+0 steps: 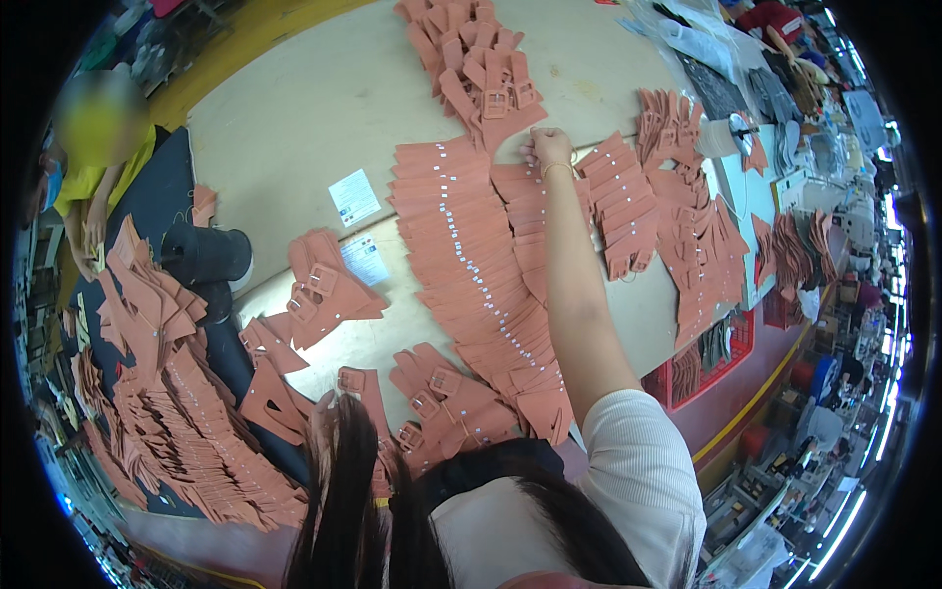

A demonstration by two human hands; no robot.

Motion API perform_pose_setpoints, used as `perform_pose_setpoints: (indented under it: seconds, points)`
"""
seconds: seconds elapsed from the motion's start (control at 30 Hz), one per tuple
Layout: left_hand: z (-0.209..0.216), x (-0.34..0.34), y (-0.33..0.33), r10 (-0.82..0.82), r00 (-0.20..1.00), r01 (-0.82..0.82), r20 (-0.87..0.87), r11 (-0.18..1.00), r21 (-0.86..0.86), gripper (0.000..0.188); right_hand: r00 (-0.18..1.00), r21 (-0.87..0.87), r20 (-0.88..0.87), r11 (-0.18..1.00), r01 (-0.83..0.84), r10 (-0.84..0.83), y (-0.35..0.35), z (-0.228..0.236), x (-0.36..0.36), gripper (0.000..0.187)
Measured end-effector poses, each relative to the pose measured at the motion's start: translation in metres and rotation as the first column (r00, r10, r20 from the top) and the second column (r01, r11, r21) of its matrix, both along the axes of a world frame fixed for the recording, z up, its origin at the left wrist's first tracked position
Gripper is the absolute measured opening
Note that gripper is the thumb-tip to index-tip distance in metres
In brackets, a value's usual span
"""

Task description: The person sorts and stacks reddish-brown leather pieces with buckles on a worktable. They pick up pieces, align them, and place them into neat piles, occasionally adjusting the stacks.

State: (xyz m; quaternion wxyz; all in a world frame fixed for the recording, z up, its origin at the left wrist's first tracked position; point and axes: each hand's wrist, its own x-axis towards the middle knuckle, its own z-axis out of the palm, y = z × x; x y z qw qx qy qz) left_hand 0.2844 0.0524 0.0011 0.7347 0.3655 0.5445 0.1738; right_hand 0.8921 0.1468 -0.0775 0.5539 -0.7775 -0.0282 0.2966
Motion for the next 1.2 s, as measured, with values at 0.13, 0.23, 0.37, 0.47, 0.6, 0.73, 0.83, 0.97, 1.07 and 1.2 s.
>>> perform_pose_setpoints:
  seconds: [0.13,0.23,0.37,0.47,0.6,0.73,0.83,0.97,1.07,1.2]
  points:
    - [0.006,0.001,0.000,-0.022,0.998,0.027,0.058,0.997,-0.070,0.043,0.998,0.142,-0.038,0.989,-0.034,0.040,-0.034,0.022,-0.025,0.020]
    - [0.017,0.012,-0.016,-0.012,0.942,0.028,0.336,0.999,-0.041,0.042,0.990,0.262,-0.076,0.960,-0.095,0.119,-0.052,0.043,-0.067,0.019]
    - [0.042,0.028,-0.041,-0.044,0.999,0.044,-0.003,0.985,0.170,0.044,0.883,0.270,-0.175,0.884,-0.382,0.436,-0.070,0.061,-0.153,0.020]
    - [0.049,0.035,-0.041,-0.183,0.979,0.194,-0.088,0.969,0.152,0.043,0.715,0.299,-0.281,0.766,-0.569,0.640,-0.074,0.060,-0.223,0.023]
    - [0.053,0.015,-0.060,-0.240,0.957,0.253,-0.163,0.965,0.065,0.046,0.592,0.279,-0.337,0.678,-0.680,0.732,-0.064,0.040,-0.283,0.027]
    - [0.033,-0.020,-0.082,-0.196,0.958,0.225,-0.209,0.966,0.129,0.044,0.361,-0.145,0.134,0.378,-0.914,0.923,-0.066,0.013,-0.359,0.020]
    - [0.018,-0.043,-0.092,-0.138,0.964,0.136,-0.227,0.990,-0.023,0.042,0.216,-0.286,0.362,0.329,-0.900,0.907,-0.085,0.007,-0.418,0.036]
    - [0.006,-0.067,-0.100,-0.156,0.949,0.127,-0.275,0.985,-0.120,0.043,0.119,-0.580,0.410,0.359,-0.731,0.904,-0.101,0.009,-0.453,0.027]
    - [-0.001,-0.080,-0.107,-0.126,0.960,0.096,-0.250,0.987,-0.131,0.043,0.165,-0.539,0.362,0.350,-0.766,0.918,-0.106,0.012,-0.452,0.016]
    - [-0.024,-0.104,-0.114,-0.206,0.937,0.194,-0.283,0.978,-0.071,0.045,0.200,-0.421,0.191,0.264,-0.868,0.961,-0.109,0.027,-0.437,0.016]
